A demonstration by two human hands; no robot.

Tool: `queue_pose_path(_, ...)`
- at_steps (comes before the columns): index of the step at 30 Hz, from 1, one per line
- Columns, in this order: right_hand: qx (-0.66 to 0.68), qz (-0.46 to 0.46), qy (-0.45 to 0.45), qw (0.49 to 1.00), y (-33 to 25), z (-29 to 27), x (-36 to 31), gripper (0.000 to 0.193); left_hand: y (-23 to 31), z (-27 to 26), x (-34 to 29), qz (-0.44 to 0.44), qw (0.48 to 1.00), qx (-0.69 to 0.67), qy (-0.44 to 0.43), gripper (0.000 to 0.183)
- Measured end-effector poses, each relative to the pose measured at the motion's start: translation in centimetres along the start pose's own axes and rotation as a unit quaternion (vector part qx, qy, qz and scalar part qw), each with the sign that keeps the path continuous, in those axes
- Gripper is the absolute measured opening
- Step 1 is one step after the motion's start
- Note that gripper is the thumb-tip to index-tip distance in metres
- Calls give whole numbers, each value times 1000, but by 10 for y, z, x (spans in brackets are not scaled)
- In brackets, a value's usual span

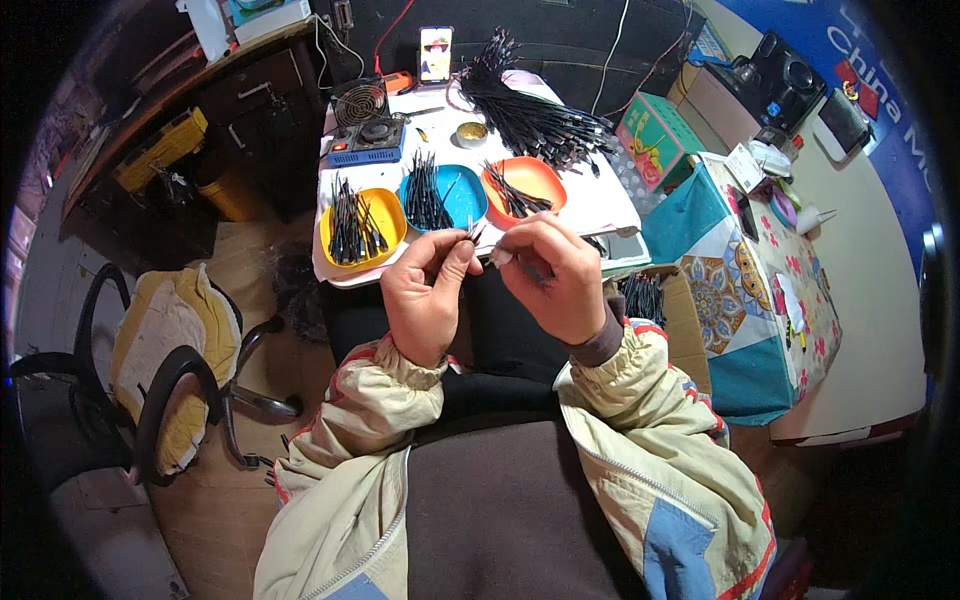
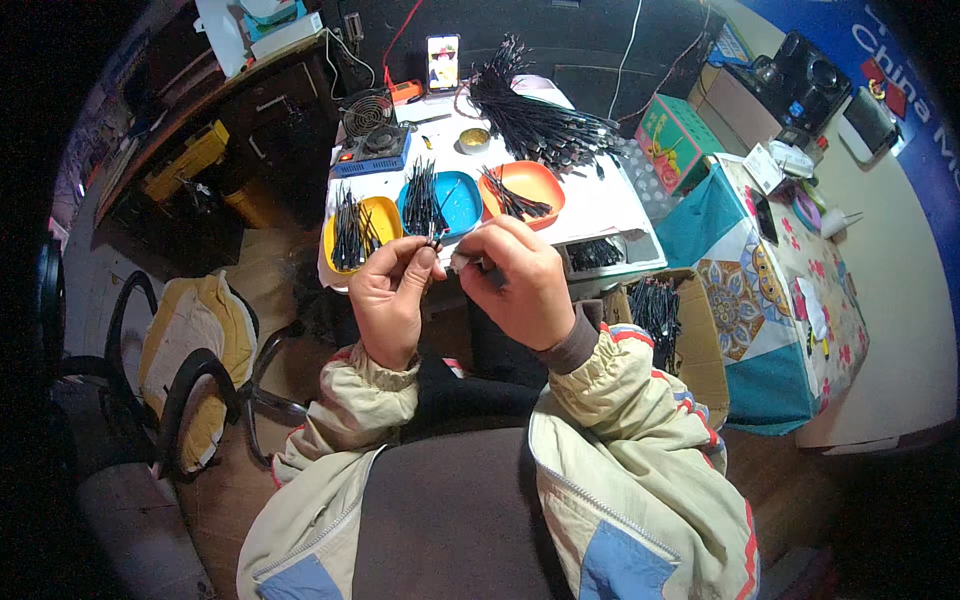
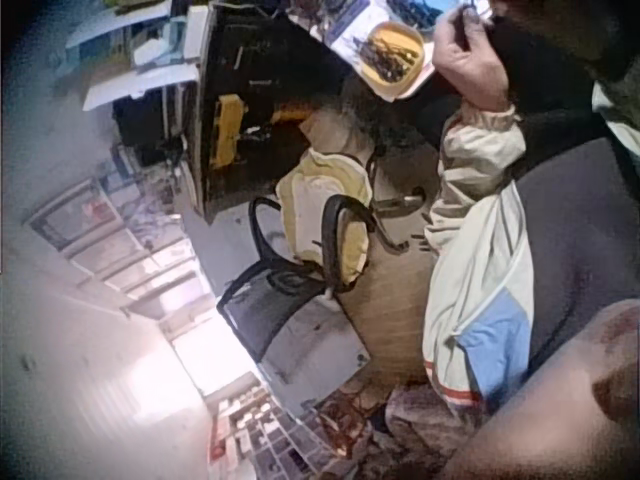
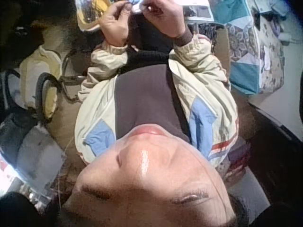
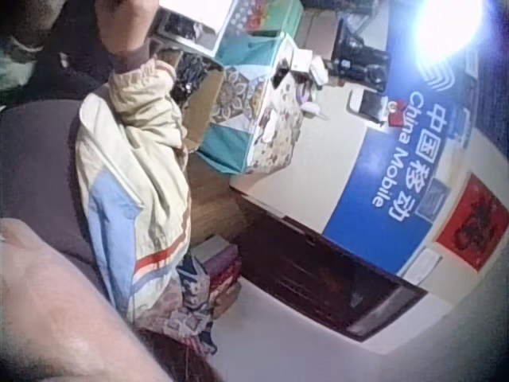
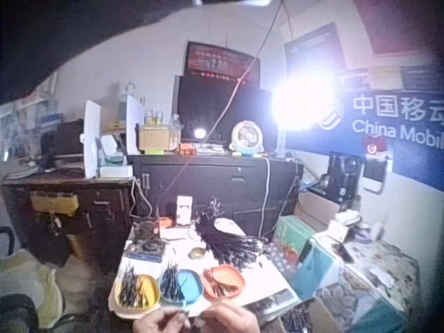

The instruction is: The person repeatedly picks black wires from colored trays, strips or twists their ends, applies solder to the tips using a soldering iron, and places the finished wires back into the trays. The process is repeated for multiple wires throughout the clip.

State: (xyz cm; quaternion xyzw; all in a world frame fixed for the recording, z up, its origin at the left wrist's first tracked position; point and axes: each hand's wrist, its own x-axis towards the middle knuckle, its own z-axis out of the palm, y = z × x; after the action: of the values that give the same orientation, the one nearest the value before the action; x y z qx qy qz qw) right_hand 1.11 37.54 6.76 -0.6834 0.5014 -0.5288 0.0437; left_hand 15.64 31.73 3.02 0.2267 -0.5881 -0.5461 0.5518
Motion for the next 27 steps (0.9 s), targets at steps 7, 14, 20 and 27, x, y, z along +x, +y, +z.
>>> queue_pose_path(7,-115,-116,13,986,-12,-11,-10,22,12,1,-20,75,992,106,-10,12)
queue_pose_path(14,386,210,-63,896,0,-11,-23,11,23,-3,-28,98,986,130,-33,12)
queue_pose_path(20,571,335,-81,745,24,9,-32,16,12,-12,-19,-148,976,-150,-55,16)
queue_pose_path(27,420,255,-82,867,33,4,-23,15,-6,-14,-5,-195,962,-173,-81,14)
